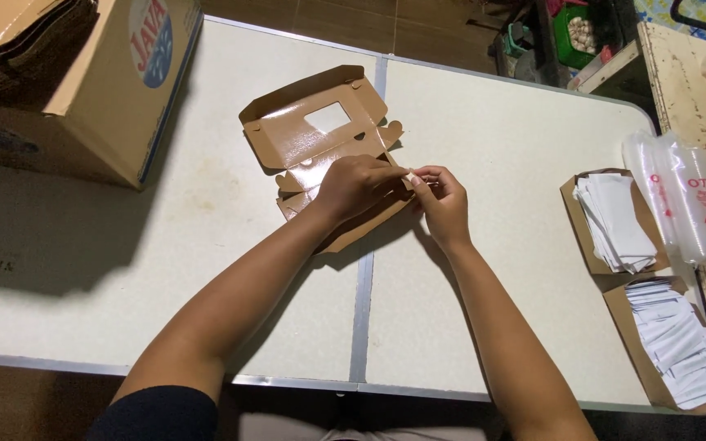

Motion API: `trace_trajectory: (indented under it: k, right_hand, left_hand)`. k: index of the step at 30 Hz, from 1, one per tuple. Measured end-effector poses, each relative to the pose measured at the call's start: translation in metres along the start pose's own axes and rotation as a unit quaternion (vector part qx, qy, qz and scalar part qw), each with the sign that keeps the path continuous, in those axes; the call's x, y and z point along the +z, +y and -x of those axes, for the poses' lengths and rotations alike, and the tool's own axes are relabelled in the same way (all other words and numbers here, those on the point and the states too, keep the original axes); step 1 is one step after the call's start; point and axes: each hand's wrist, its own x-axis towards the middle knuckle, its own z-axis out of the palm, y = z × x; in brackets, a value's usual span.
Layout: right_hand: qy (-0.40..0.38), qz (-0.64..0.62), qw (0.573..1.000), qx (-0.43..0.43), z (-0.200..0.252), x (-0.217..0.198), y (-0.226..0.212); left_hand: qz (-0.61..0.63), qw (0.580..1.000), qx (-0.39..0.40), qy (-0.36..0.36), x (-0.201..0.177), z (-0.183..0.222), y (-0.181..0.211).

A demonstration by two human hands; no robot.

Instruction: Folding a flat cardboard template into a 3D food container box by bending edges and tucking tabs.

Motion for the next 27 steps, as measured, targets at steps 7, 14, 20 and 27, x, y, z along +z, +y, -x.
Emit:
trace_trajectory:
  k: [7, 14, 20, 27]
  right_hand:
    - [0.006, 0.041, 0.998, -0.046, -0.004, -0.002, 0.018]
    - [0.006, 0.071, 0.991, -0.111, 0.002, 0.002, 0.001]
    - [-0.003, 0.113, 0.986, -0.121, 0.009, 0.009, -0.012]
    - [-0.028, 0.127, 0.982, -0.137, 0.01, 0.01, -0.007]
  left_hand:
    - [-0.012, 1.0, 0.004, 0.028, 0.002, -0.001, 0.001]
    - [-0.03, 0.999, 0.007, 0.031, -0.003, -0.003, 0.009]
    - [-0.06, 0.998, 0.016, -0.014, 0.003, -0.005, -0.006]
    - [-0.11, 0.993, 0.01, -0.047, -0.006, -0.009, -0.032]
